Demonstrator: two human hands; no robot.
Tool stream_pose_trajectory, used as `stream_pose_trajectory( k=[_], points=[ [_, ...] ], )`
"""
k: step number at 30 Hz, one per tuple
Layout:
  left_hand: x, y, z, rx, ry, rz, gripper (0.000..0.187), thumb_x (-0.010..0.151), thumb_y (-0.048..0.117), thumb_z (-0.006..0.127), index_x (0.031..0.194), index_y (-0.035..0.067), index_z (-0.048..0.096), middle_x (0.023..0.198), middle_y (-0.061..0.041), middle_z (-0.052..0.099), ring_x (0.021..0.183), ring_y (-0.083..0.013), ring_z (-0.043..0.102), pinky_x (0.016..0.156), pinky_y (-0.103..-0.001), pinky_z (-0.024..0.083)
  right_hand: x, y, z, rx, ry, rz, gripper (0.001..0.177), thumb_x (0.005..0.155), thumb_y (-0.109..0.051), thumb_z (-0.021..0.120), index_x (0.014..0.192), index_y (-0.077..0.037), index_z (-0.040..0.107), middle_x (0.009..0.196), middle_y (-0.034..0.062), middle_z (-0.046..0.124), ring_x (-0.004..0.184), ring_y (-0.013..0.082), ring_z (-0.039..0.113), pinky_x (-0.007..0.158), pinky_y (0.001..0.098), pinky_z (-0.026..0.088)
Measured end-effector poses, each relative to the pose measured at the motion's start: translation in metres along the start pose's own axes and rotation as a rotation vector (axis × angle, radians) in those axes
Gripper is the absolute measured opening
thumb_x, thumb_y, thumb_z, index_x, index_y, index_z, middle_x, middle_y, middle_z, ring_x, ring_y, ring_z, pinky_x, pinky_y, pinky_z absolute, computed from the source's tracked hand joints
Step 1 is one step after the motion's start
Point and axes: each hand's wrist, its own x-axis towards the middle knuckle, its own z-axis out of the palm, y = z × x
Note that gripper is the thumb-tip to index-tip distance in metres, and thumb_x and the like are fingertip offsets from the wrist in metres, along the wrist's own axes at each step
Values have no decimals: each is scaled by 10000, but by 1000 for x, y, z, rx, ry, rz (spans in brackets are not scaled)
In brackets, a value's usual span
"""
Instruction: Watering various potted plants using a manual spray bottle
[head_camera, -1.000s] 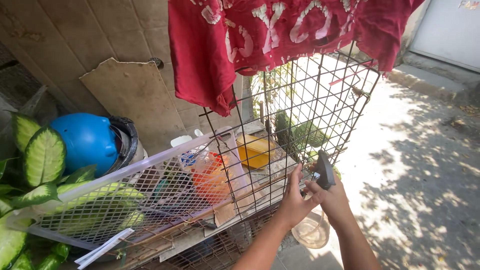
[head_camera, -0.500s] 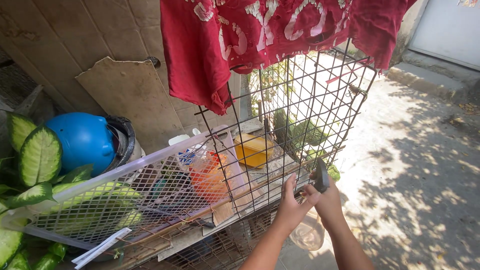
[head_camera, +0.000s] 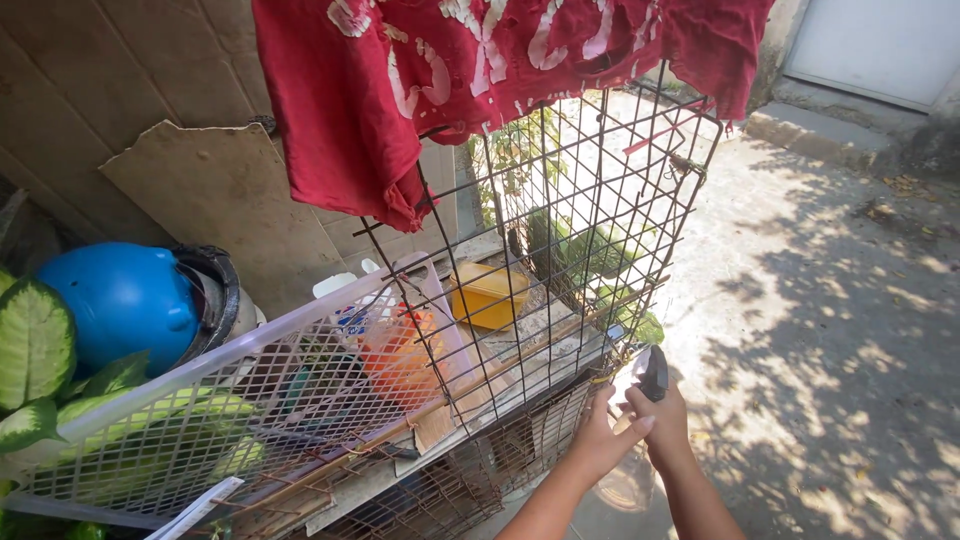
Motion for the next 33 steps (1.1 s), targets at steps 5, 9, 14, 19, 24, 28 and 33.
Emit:
stream_pose_trajectory(
  k=[5, 9, 14, 19, 24, 28, 33],
  points=[
    [12, -8, 10, -48, 10, 63, 936, 779, 596, 652, 1554, 182, 329, 1622, -67, 325, 1498, -248, 318, 1181, -428, 311, -11, -25, -4, 24, -29, -13, 346, 795, -45, 624, 1135, -52, 560, 981, 104, 577, 705, 315, 689, 627, 380, 494],
    [11, -6, 15, -71, 13, 102, 880, 787, 562, 668, 1530, 202, 364, 1571, -67, 403, 1447, -242, 405, 1139, -401, 355, -18, -37, -9, -8, -103, -49, 421, 791, -26, 628, 1202, -44, 540, 1078, 98, 510, 856, 222, 537, 759, 395, 585],
    [-1, 1, 19, -65, -16, 39, 922, 783, 596, 639, 1561, 217, 322, 1643, -31, 319, 1503, -240, 312, 1186, -426, 302, -21, -33, -15, 19, 1, -27, 343, 763, 2, 603, 1105, -8, 613, 974, 112, 596, 732, 257, 609, 657, 368, 556],
    [6, -13, 34, -84, -23, 53, 910, 788, 597, 647, 1550, 209, 334, 1629, -49, 330, 1491, -237, 351, 1175, -424, 330, -18, -19, -26, 8, 2, -9, 433, 776, -46, 633, 1200, -1, 558, 1063, 116, 548, 772, 278, 615, 686, 390, 553],
    [21, -42, 57, 37, -10, 41, 821, 849, 568, 593, 1560, 221, 372, 1555, -101, 383, 1444, -275, 375, 1158, -427, 333, -13, 12, -41, -129, -19, 25, 104, 741, -56, 587, 818, -41, 520, 744, 61, 516, 666, 194, 536, 609, 366, 548],
    [32, -58, 68, 80, -36, 31, 792, 845, 579, 579, 1538, 236, 405, 1567, -76, 396, 1431, -245, 417, 1151, -407, 341, -20, 17, -49, -136, -3, 185, 213, 778, -166, 641, 828, -62, 461, 786, 71, 494, 738, 275, 644, 679, 388, 549],
    [34, -56, 74, 97, -52, 33, 831, 841, 580, 591, 1553, 206, 382, 1560, -120, 401, 1435, -269, 417, 1154, -420, 339, -19, 14, -54, -82, -53, 62, 248, 779, -50, 597, 765, -99, 355, 791, 11, 285, 678, 152, 290, 650, 358, 543]
  ],
)
